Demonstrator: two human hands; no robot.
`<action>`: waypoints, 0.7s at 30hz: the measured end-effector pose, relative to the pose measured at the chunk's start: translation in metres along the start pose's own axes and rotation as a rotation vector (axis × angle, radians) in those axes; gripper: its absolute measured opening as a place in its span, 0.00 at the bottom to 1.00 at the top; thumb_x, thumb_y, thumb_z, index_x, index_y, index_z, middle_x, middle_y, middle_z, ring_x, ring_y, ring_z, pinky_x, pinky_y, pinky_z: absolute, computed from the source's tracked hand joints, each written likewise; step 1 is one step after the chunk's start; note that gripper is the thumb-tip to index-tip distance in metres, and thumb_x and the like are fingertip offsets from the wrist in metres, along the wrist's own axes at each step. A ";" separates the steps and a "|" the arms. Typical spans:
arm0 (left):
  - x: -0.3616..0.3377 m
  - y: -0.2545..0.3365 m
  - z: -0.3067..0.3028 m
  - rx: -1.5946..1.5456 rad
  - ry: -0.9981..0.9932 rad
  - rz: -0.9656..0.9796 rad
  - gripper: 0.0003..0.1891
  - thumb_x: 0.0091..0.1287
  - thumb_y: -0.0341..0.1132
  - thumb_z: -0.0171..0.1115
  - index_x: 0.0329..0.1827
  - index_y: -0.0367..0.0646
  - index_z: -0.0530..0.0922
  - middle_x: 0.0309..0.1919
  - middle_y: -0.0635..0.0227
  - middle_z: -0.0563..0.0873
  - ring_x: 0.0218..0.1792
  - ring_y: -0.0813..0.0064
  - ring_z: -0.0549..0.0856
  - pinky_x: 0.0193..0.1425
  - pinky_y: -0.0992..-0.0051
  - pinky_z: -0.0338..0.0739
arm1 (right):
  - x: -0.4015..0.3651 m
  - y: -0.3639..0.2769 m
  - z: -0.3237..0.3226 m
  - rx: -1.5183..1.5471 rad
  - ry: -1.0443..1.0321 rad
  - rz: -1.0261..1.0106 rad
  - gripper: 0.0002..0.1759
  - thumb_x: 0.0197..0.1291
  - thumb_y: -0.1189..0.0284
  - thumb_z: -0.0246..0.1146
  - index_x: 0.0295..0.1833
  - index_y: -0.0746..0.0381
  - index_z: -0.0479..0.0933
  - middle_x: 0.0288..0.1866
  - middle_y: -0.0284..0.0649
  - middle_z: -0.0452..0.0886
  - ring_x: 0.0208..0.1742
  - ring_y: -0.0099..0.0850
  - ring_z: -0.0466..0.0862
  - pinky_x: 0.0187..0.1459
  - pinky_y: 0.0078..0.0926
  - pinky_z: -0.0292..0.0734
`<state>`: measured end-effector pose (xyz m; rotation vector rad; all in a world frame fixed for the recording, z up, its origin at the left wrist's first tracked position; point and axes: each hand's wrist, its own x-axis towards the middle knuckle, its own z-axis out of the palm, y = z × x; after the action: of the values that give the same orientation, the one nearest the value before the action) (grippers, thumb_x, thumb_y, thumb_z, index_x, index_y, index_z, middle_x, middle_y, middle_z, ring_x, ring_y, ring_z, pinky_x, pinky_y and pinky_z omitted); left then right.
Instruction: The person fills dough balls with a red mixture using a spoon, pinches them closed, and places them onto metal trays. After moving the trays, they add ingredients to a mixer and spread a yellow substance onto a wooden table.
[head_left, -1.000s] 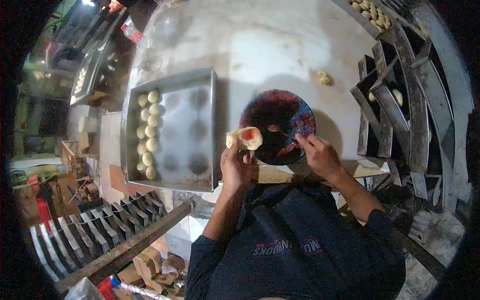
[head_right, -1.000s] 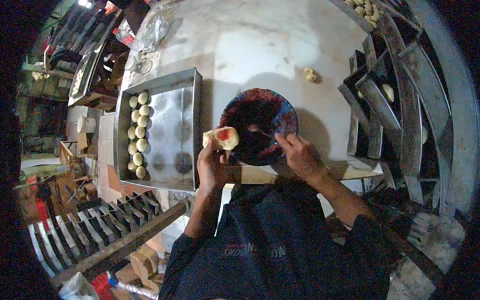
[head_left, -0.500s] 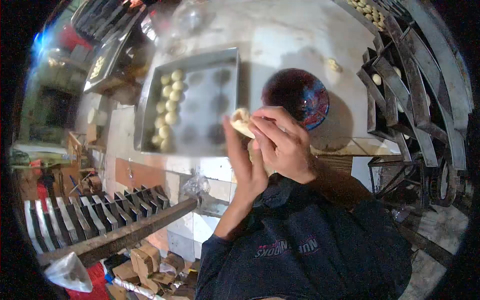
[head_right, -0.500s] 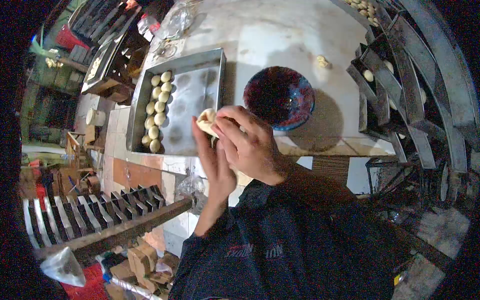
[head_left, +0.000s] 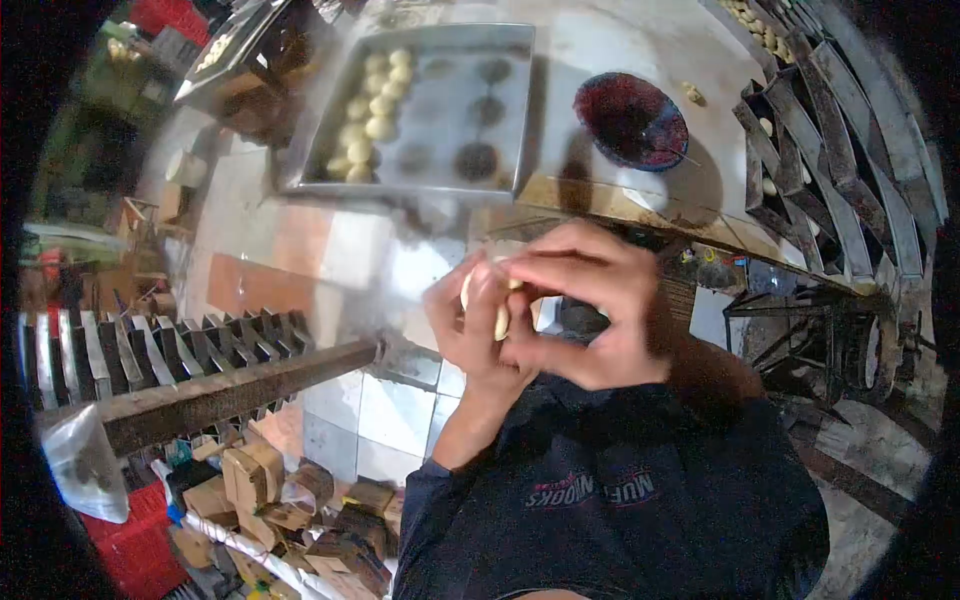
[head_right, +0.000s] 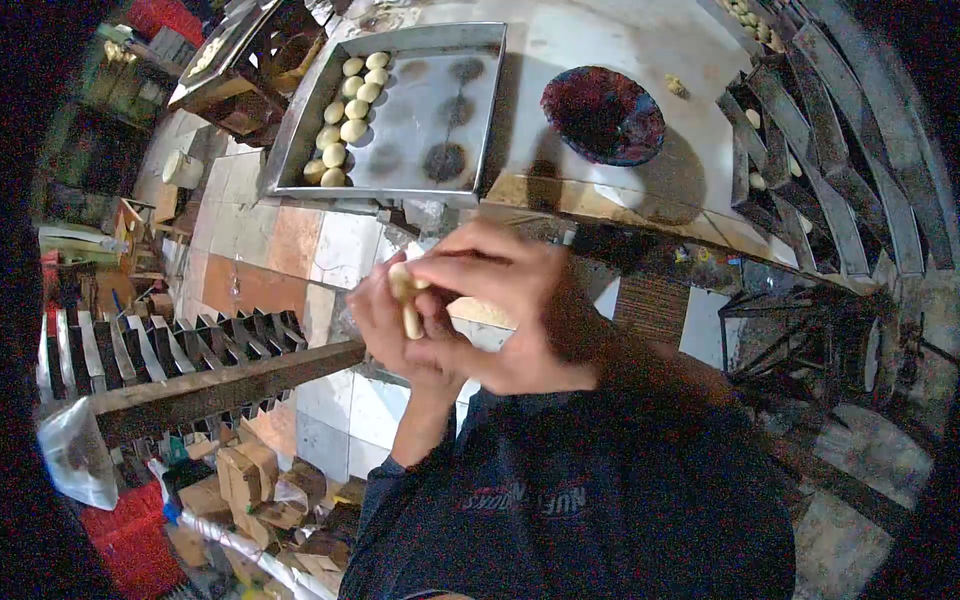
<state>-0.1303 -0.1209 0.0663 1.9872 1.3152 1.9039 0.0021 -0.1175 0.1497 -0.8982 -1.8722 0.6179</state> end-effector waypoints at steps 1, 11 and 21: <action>-0.003 0.001 -0.004 0.134 -0.050 -0.009 0.23 0.61 0.37 0.65 0.58 0.37 0.73 0.45 0.50 0.76 0.43 0.59 0.78 0.45 0.64 0.75 | -0.006 -0.004 0.007 -0.133 -0.001 0.000 0.19 0.45 0.77 0.72 0.46 0.69 0.79 0.39 0.45 0.81 0.39 0.36 0.84 0.38 0.26 0.80; 0.007 0.040 0.015 -1.102 -0.277 -0.449 0.26 0.66 0.63 0.44 0.39 0.48 0.73 0.49 0.59 0.64 0.51 0.62 0.68 0.59 0.63 0.63 | -0.026 -0.015 -0.048 0.194 0.139 0.167 0.13 0.43 0.80 0.72 0.38 0.64 0.82 0.35 0.40 0.80 0.32 0.26 0.80 0.33 0.21 0.74; 0.023 0.136 0.177 -1.106 -0.278 -0.134 0.41 0.48 0.46 0.77 0.61 0.47 0.60 0.47 0.61 0.68 0.48 0.69 0.72 0.48 0.63 0.81 | -0.098 0.039 -0.179 -0.201 0.386 -0.285 0.17 0.53 0.75 0.68 0.50 0.63 0.78 0.52 0.44 0.79 0.52 0.38 0.81 0.54 0.36 0.78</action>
<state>0.0854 -0.1066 0.1266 1.4114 0.1735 1.6151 0.2047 -0.1645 0.1474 -0.7910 -1.6824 0.0737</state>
